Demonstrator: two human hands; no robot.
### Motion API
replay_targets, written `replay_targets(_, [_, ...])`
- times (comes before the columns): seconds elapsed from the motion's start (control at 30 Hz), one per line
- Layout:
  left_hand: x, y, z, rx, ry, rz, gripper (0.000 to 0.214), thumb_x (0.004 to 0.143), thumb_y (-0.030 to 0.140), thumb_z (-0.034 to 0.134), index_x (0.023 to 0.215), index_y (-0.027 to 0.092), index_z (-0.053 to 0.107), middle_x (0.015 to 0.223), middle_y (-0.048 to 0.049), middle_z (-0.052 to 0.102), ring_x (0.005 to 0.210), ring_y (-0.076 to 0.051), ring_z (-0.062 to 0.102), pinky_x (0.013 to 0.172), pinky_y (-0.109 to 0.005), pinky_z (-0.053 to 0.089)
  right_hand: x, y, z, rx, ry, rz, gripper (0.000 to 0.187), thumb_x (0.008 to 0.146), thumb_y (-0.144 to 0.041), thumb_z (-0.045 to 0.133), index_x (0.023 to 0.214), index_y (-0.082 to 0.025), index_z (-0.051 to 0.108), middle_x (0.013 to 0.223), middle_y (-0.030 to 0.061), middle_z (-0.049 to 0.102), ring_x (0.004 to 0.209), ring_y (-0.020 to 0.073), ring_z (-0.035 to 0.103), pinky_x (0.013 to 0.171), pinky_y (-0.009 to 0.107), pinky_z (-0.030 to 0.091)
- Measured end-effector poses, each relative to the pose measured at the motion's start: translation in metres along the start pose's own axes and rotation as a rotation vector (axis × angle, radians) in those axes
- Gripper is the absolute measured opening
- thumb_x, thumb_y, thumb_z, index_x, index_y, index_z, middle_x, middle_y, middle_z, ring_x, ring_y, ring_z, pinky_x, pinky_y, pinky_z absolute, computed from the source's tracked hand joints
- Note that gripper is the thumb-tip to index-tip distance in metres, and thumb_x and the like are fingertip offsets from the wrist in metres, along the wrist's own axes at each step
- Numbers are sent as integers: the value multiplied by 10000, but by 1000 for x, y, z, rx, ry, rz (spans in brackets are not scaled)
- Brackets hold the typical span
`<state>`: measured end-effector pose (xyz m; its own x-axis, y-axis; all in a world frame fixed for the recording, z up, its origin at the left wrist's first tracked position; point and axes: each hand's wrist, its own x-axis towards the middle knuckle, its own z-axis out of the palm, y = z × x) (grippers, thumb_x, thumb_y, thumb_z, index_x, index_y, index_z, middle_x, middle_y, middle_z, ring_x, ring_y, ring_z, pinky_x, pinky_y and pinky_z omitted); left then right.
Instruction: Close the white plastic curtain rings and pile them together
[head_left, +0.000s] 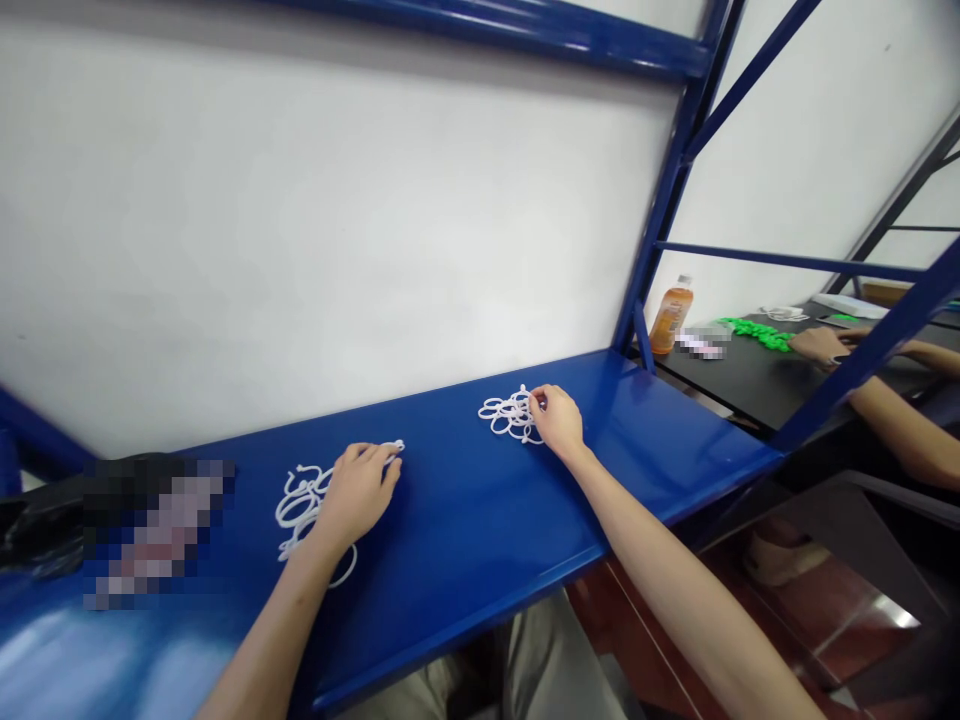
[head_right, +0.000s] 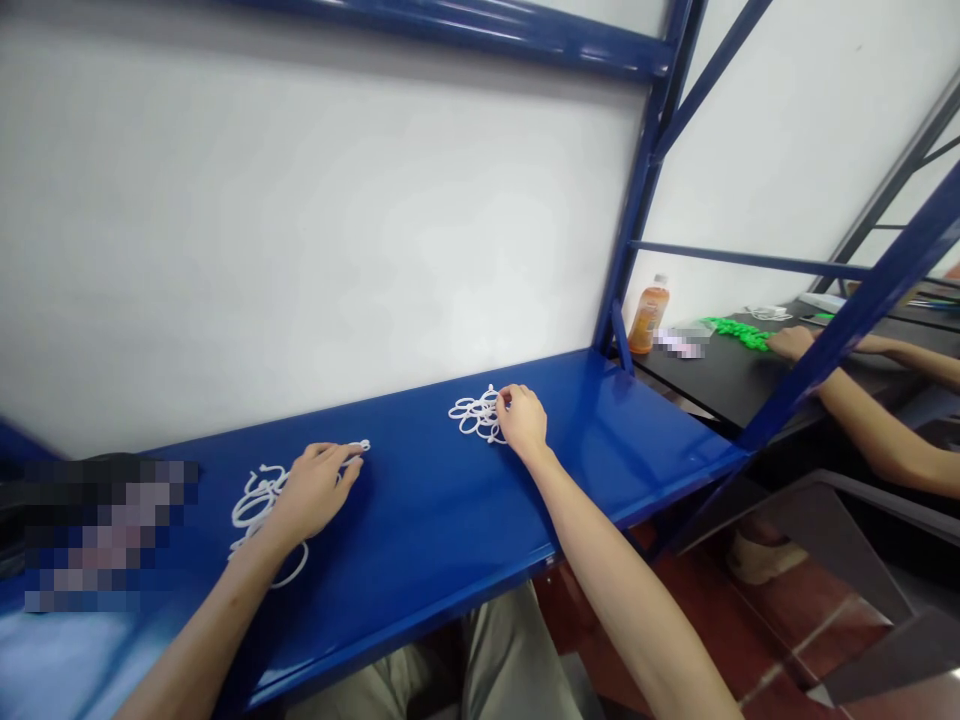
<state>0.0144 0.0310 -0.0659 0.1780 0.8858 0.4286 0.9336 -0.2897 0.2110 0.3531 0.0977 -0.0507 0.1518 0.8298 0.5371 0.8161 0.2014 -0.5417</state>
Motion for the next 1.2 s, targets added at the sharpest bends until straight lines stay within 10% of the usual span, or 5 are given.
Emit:
replay_targets(0.23, [-3,39,-5,-170,-56,157,270,962,376,492,1080,225,684,1091,-78,717,1088,-259,589,938,-442,488,-1,-3,0,33,-42,-85,113,880,-209,567,946,-198,658,868,38,698,829,204,612,768,326,468])
replay_targets(1.2, [-4,40,0,-48,-122,135,185,962,288,471,879,222,623,986,-66,653,966,-261,531,865,-416,439,-13,-18,-4,-21,-118,-340,130,879,-124,583,919,-183,692,896,60,684,884,228,525,845,347,476])
